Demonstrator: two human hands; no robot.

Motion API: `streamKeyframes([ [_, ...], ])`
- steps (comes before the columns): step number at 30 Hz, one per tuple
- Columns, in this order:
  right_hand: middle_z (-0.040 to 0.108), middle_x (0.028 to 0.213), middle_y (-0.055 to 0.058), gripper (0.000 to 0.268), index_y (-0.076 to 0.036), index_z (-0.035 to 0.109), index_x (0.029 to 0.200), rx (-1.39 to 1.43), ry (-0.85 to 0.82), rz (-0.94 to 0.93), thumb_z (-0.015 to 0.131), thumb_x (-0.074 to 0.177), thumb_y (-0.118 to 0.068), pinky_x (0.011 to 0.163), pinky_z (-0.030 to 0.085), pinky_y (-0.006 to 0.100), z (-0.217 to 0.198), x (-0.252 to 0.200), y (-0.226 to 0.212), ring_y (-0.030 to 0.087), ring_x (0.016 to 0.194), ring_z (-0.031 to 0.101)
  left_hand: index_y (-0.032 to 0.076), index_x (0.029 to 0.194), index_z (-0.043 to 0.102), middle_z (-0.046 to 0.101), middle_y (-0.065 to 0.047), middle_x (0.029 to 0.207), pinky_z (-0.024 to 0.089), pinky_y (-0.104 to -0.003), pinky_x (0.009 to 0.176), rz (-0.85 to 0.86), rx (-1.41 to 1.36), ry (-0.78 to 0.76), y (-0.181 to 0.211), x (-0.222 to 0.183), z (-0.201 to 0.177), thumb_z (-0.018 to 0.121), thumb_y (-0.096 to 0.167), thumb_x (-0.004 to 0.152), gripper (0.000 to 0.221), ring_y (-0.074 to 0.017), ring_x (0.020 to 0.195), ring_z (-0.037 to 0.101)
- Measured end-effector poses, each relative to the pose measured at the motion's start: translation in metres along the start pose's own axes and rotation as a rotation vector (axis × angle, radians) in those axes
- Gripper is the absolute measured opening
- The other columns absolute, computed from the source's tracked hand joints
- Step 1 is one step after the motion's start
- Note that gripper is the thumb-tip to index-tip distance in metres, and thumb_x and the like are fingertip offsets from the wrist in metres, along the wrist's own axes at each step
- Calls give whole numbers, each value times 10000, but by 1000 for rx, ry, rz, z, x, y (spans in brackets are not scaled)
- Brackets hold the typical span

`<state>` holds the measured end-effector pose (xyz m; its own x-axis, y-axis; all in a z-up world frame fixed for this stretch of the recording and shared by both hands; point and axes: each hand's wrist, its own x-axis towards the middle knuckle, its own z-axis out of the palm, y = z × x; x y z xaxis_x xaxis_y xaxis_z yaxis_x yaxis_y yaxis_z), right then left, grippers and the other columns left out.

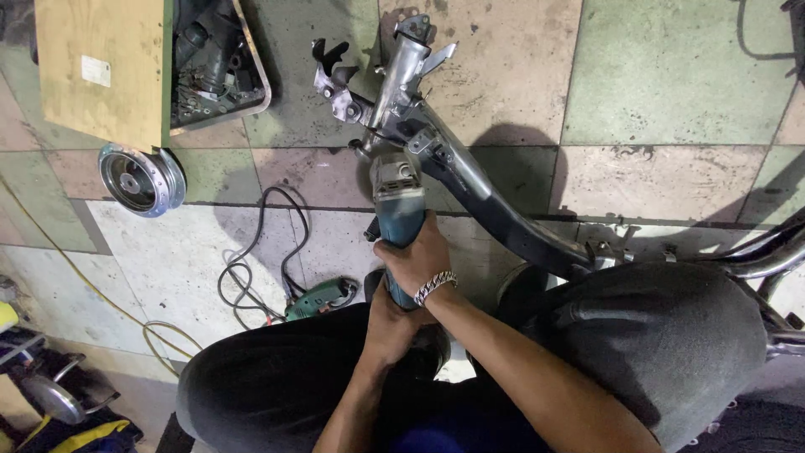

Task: Grinding a motorcycle frame using an angle grinder

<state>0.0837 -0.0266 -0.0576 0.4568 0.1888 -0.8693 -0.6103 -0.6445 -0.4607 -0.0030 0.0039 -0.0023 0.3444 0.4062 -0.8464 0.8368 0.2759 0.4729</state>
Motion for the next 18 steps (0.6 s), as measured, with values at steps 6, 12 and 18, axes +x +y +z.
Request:
streamKeyframes([
  [6, 690, 1145, 309, 720, -62, 496, 1201, 2, -1, -18, 796, 640, -401, 982, 532, 600, 2, -3, -3, 527, 1145, 639, 14, 1028, 579, 652, -193, 895, 600, -463, 664, -119, 59, 7, 11, -1, -6, 919, 151, 544, 608, -359, 864, 686],
  [12, 689, 1115, 323, 695, -36, 511, 1181, 9, 24, -43, 818, 655, -370, 959, 528, 633, 0, 0, -1, 541, 1128, 640, -6, 1054, 591, 668, -271, 988, 527, -530, 857, -62, 151, -1, 11, -2, 0, 905, 261, 584, 626, -455, 1041, 680],
  [18, 701, 1152, 267, 734, -82, 493, 1200, 3, 2, -7, 813, 633, -419, 986, 541, 577, 2, 2, -3, 488, 1152, 651, -5, 1049, 568, 648, -231, 853, 587, -489, 603, -174, 55, -16, 32, -1, -7, 903, 156, 549, 623, -376, 816, 710],
])
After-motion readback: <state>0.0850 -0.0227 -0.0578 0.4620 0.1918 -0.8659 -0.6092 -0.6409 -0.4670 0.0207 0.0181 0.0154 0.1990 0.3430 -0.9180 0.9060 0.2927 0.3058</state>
